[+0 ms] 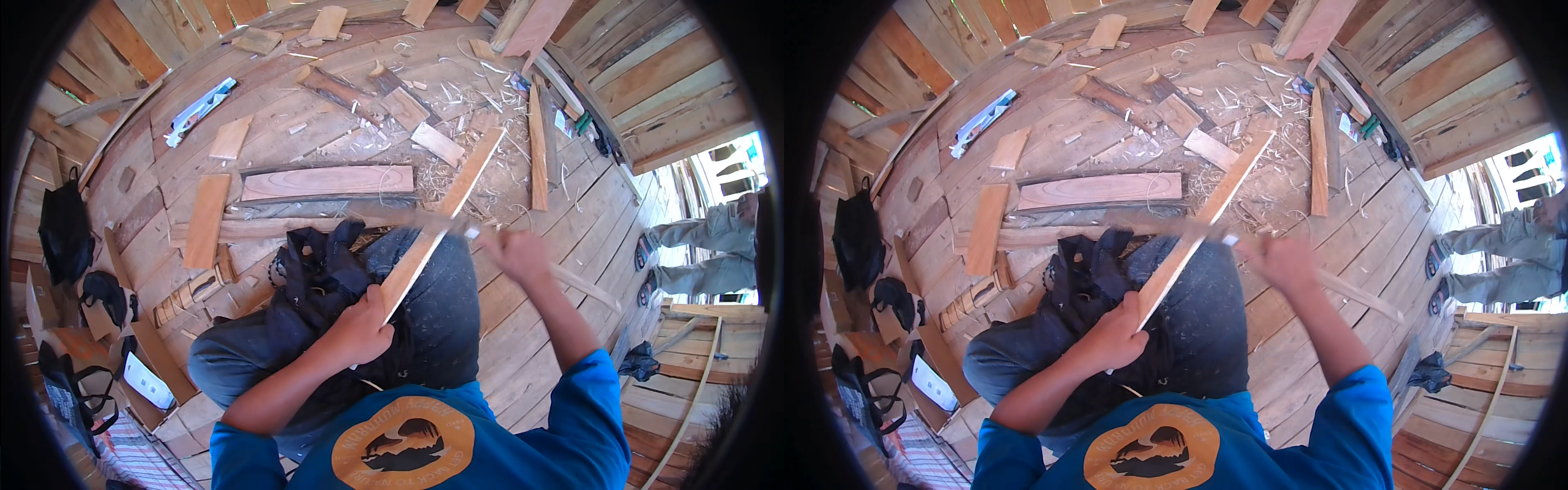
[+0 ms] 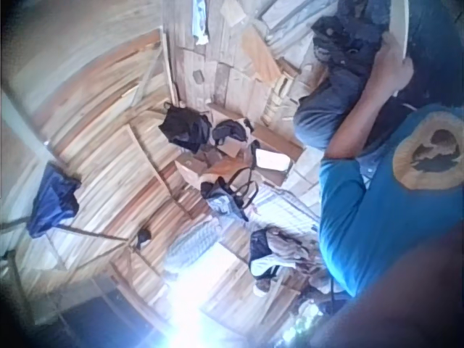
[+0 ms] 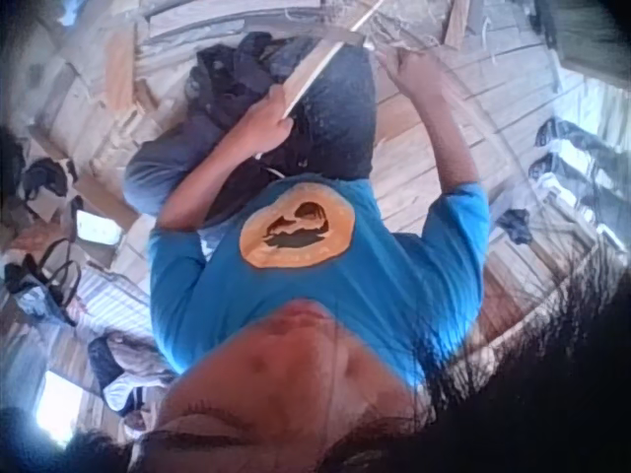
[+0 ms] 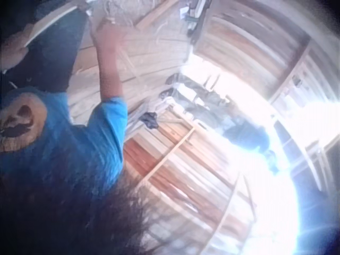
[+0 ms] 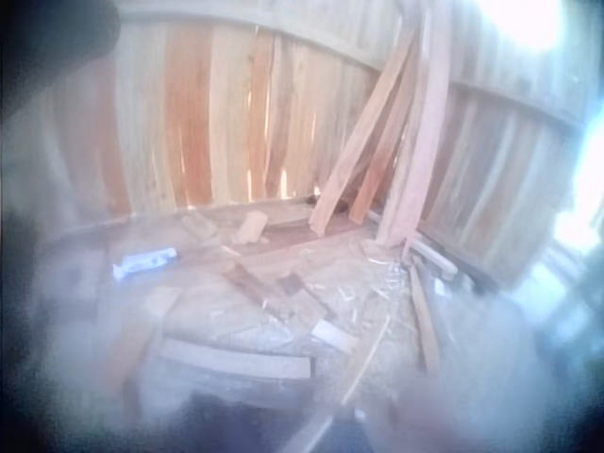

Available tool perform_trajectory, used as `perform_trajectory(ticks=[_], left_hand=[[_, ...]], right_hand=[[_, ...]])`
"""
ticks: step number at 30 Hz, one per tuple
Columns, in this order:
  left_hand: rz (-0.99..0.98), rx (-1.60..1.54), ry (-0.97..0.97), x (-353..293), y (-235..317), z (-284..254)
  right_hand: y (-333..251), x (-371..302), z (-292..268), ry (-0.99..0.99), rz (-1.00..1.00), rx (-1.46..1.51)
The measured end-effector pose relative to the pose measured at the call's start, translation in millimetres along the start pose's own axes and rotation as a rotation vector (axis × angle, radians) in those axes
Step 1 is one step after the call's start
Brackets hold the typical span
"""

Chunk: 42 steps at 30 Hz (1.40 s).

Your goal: The person saws a wooden slat while sitting on a wooden floor, repeatedly drawing the blade across the surface.

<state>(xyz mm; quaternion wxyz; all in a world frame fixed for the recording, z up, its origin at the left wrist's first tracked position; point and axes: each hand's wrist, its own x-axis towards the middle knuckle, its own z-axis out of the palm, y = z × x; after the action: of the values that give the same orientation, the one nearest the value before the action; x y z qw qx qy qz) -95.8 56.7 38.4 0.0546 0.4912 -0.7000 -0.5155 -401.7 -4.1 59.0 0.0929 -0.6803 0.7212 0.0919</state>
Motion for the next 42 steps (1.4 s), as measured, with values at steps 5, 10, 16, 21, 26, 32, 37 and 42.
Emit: perform_trajectory(ticks=[5,10,16,21,26,32,37,42], left_hand=[[-0.082,-0.044,-0.048,2,3,-3],[-0.06,-0.024,-0.027,2,4,0],[-0.079,0.043,0.016,1,6,6],[-0.045,0.092,0.108,1,14,17],[-0.044,0.162,0.175,-3,11,25],[-0.032,0.214,0.21,-1,10,31],[-0.068,0.198,0.203,2,10,30],[-0.045,0.221,0.227,-5,15,36]], right_hand=[[-28,-14,40,0.044,-0.213,0.178],[39,37,28,0.139,0.061,0.143],[-17,-3,26,0.01,-0.278,0.135],[29,39,43,0.156,-0.238,0.14],[16,30,28,0.134,-0.275,0.115],[5,9,34,0.042,-0.374,0.097],[24,32,45,0.088,-0.256,0.07],[7,11,45,0.12,-0.307,0.069]])
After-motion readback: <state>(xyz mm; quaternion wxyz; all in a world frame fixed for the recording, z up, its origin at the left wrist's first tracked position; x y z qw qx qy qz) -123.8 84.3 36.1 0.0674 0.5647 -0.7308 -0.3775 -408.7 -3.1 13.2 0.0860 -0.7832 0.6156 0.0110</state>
